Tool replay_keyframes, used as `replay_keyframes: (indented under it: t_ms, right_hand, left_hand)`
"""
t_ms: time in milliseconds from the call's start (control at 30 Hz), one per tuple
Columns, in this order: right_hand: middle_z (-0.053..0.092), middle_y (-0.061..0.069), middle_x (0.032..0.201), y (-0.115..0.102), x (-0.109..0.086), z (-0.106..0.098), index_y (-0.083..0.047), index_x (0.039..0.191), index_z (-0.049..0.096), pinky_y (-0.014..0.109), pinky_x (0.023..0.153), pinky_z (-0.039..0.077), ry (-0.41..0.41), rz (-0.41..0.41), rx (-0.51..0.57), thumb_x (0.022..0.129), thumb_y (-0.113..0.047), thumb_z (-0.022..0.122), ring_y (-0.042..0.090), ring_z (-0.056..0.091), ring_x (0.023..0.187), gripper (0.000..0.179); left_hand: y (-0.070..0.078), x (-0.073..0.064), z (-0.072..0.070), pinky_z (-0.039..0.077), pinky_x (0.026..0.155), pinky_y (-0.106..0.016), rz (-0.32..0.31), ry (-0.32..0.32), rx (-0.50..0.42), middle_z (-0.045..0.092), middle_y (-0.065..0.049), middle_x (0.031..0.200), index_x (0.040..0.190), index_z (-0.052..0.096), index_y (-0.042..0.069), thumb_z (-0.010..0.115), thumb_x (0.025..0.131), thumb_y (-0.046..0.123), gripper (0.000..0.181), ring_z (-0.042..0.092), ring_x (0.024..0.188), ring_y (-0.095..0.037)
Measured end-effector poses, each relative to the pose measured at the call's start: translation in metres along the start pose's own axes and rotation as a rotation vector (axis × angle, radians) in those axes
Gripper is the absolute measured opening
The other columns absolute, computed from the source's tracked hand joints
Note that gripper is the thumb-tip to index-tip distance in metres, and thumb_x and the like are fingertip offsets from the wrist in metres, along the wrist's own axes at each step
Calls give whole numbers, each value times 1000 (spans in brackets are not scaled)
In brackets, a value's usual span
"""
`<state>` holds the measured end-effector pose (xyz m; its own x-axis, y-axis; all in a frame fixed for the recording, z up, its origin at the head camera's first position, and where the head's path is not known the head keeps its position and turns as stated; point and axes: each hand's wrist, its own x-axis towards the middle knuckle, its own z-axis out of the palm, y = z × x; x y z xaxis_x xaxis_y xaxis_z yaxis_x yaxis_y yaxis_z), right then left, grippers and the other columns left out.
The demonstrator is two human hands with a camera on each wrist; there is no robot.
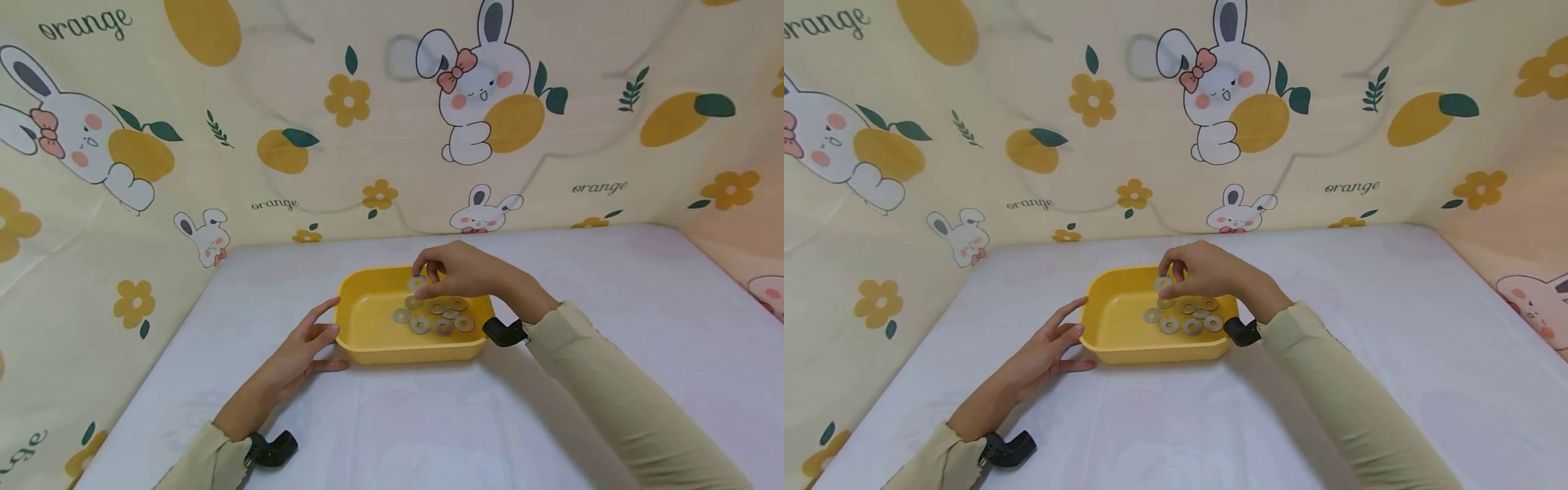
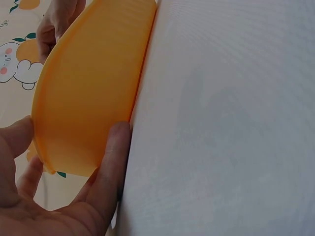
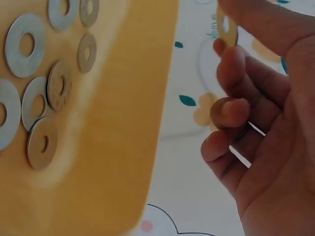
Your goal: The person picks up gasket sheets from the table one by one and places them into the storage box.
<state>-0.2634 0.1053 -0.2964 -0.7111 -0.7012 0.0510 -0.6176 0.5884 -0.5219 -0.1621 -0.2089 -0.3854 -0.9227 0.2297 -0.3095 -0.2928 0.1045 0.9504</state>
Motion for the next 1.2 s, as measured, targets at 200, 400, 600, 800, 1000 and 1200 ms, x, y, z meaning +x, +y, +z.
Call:
replay_keyframes:
  t_ms: [200,400,600,800,1000,1200]
  right_hand:
    - [60,-6,77,1,-1,1,-21,105,68,25,61,40,10,12,-23,83,-39,80,12,50,68,31]
    - [59,-5,76,2,1,2,-19,110,68,26,63,41,38,21,-30,82,-35,82,13,50,68,35]
    - [59,-6,77,4,-1,2,-19,115,67,26,66,41,18,26,-56,81,-36,83,13,49,69,42]
    - [59,-5,79,6,-10,-1,-20,117,67,27,66,41,14,36,-68,83,-38,81,13,51,72,40]
    - [58,-8,78,15,-28,0,-22,115,67,24,65,41,42,53,-56,84,-41,79,11,50,70,39]
    - [56,-11,77,26,-45,-1,-22,113,67,23,65,39,104,48,-58,87,-38,77,11,48,72,33]
  left_hand:
    - [1,0,1,60,90,-41,3,3,7,37,-19,146,153,27,42,53,103,28,58,62,112,-23]
    - [1,0,3,60,90,-42,5,9,10,37,-18,146,153,29,43,54,103,29,57,61,115,-25]
    - [3,0,5,60,90,-43,1,17,11,38,-18,145,152,29,43,54,103,27,57,60,115,-25]
    - [4,-1,5,60,90,-43,7,13,13,38,-18,146,153,29,42,54,103,27,57,61,115,-26]
    - [3,-1,4,60,91,-42,4,10,6,37,-18,146,153,29,41,54,103,28,57,60,114,-25]
    - [2,-2,3,60,92,-43,-5,12,-8,37,-18,147,153,29,42,56,102,31,58,61,114,-25]
